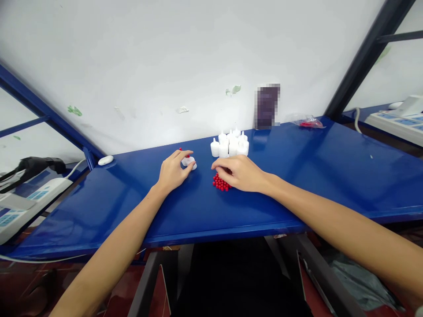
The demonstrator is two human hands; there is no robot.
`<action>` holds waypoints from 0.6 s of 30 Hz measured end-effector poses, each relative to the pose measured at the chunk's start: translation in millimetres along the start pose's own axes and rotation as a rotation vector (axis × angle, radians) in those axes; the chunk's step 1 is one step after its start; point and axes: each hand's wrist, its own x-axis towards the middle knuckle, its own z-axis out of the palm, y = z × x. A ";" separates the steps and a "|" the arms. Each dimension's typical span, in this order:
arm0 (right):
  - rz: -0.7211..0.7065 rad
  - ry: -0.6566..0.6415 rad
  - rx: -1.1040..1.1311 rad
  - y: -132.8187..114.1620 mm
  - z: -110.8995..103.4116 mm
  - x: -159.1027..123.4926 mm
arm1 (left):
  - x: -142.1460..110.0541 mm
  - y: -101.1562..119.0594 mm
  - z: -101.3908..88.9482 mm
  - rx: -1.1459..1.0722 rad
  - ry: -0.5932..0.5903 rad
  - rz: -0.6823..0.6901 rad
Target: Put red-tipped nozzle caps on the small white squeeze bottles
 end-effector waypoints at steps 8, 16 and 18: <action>-0.080 -0.128 0.159 -76.2 -7.4 -19.3 | -0.8 7.2 -3.6 -0.052 0.116 0.016; 0.087 -1.043 0.270 -116.2 50.1 -125.3 | 14.0 46.8 1.7 -0.248 -0.088 0.133; 0.164 -1.169 0.354 -102.4 65.3 -139.6 | 27.2 56.8 7.7 -0.263 -0.190 0.127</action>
